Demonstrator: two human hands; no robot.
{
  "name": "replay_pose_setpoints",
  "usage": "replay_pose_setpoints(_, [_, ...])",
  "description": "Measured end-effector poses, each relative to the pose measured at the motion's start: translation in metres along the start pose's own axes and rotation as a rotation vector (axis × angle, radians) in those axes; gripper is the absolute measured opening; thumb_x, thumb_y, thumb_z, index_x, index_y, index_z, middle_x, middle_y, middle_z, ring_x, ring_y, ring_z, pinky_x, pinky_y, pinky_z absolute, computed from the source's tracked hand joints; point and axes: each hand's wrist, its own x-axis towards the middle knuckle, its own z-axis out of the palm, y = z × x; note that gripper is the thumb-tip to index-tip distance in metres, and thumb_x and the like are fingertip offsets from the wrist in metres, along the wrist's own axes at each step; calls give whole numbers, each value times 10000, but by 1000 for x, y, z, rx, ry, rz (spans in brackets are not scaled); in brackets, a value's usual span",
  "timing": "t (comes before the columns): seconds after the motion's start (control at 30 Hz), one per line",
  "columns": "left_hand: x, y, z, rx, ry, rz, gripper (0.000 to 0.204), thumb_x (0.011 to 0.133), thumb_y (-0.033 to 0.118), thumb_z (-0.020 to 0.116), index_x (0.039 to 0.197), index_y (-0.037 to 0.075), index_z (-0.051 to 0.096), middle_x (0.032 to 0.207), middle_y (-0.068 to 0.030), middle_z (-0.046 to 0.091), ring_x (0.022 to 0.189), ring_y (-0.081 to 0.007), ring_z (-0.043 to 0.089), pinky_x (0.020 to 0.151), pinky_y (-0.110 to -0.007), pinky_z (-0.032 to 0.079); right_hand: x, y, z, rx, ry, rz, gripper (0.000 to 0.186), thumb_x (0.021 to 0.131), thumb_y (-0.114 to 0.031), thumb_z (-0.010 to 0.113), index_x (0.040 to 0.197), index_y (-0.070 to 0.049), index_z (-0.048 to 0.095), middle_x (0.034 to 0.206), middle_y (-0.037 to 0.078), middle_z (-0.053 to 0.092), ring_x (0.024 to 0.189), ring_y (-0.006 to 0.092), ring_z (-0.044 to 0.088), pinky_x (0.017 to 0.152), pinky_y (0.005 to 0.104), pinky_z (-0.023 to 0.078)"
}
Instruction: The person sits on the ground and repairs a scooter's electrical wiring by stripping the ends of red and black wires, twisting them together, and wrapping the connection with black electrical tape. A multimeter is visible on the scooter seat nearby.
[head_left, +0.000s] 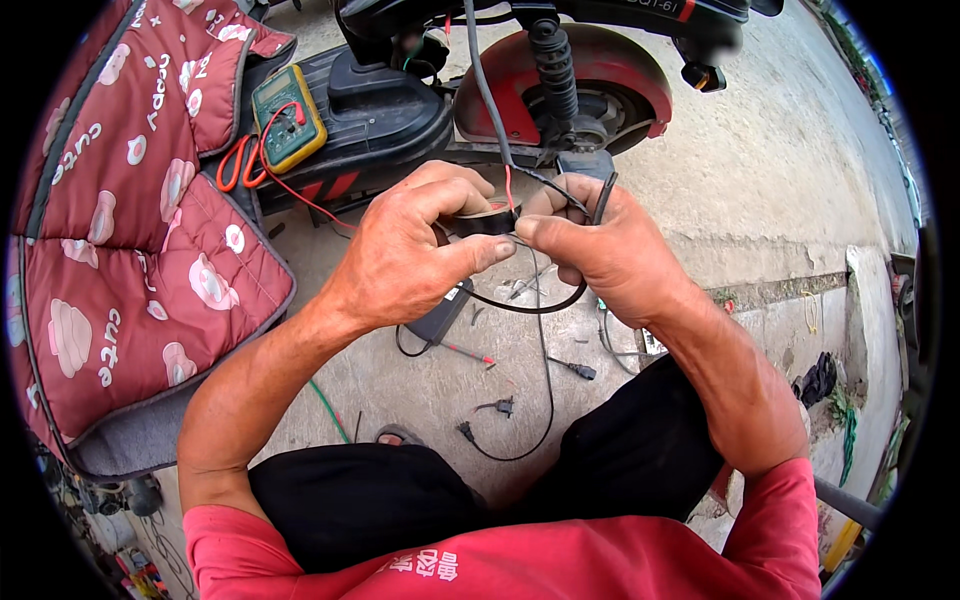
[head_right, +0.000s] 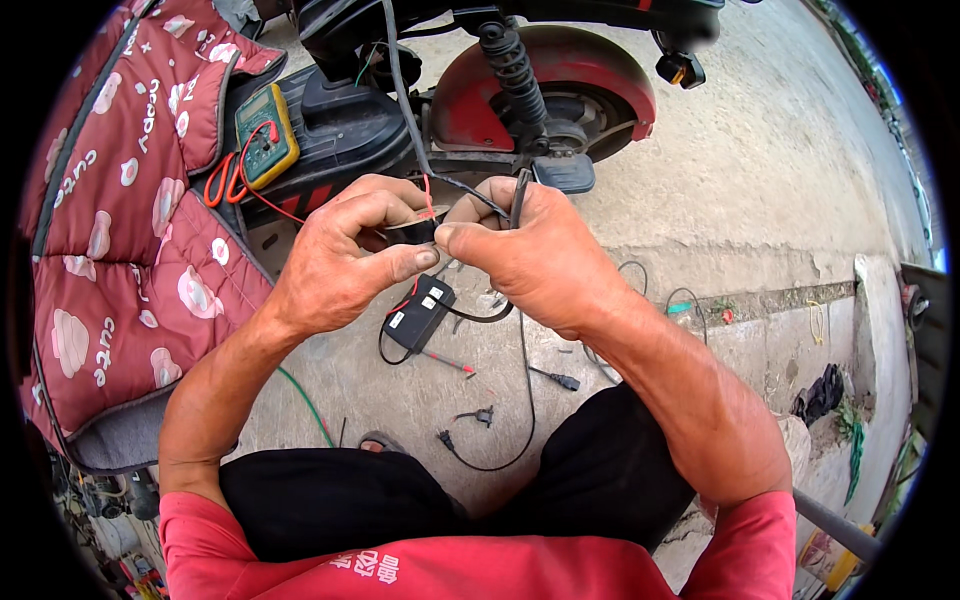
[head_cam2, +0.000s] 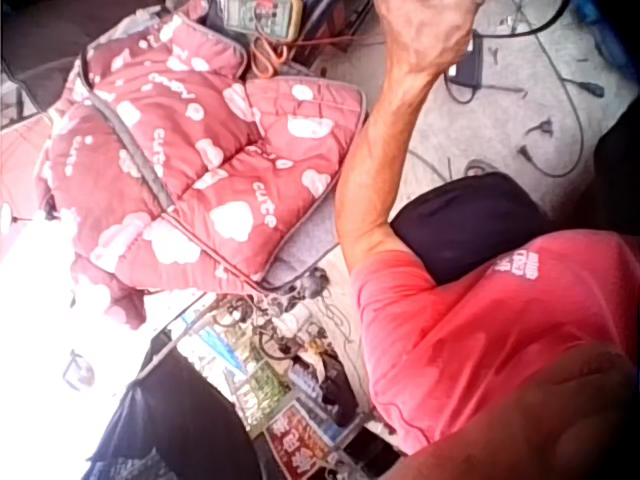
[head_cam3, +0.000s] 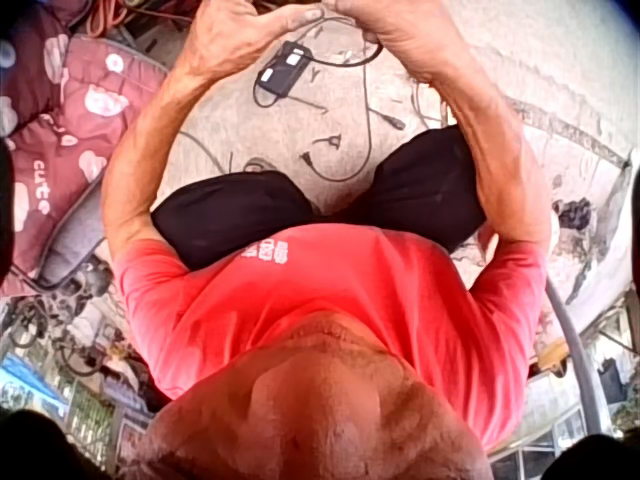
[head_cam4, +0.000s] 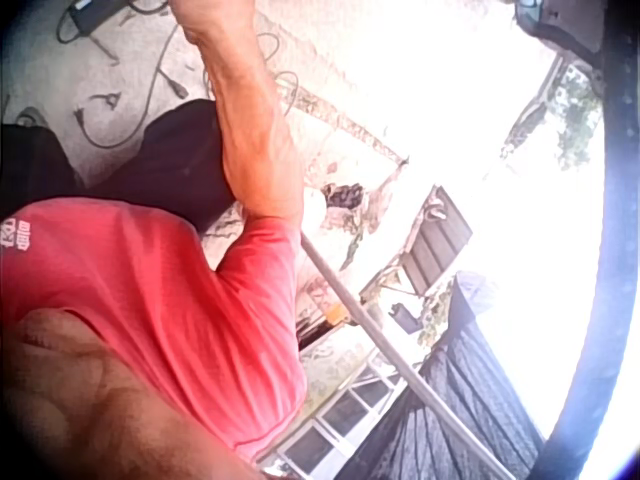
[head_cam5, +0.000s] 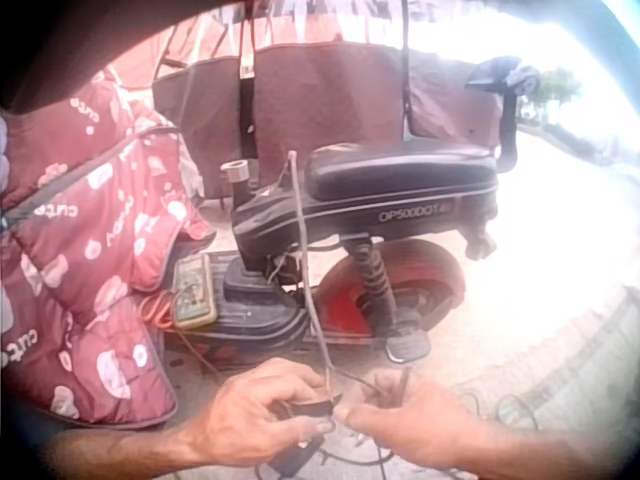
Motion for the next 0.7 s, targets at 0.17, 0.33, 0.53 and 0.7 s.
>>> replay_pose_setpoints(0.17, [-1, 3, -2, 202, 67, 103, 266, 781, 167, 795, 922, -22, 673, 1112, -108, 615, 926, -135, 606, 715, -260, 503, -3, -1, 0, -176, 49, -62, 187, 884, -179, 659, 888, 8, 653, 720, -21, 578, 648, 44, 469, 565, 253, 408])
replay_pose_setpoints(0.33, [-5, 5, -3, 124, 114, 79, 298, 764, 178, 808, 928, -35, 681, 1045, -124, 627, 896, -210, 626, 713, -322, 510, -5, -5, 1, -250, 62, -56, 192, 884, -170, 626, 893, 19, 662, 721, -9, 584, 649, 59, 476, 585, 267, 429])
replay_pose_setpoints(0.53, [-6, 10, -7, 121, 88, 42, 256, 768, 139, 797, 924, -20, 671, 1125, -94, 620, 906, -134, 597, 701, -245, 489, -1, 2, -1, -254, 71, -58, 123, 904, -162, 680, 928, -43, 664, 728, -72, 523, 608, 25, 443, 544, 217, 362])
replay_pose_setpoints(0.7, [-5, 9, -12, 86, 64, 69, 282, 757, 140, 800, 956, -11, 668, 1159, -94, 612, 928, -128, 589, 739, -250, 486, 0, 3, -1, 10, 46, 69, 130, 870, -149, 718, 894, -43, 647, 736, -30, 559, 618, 48, 456, 545, 234, 374])
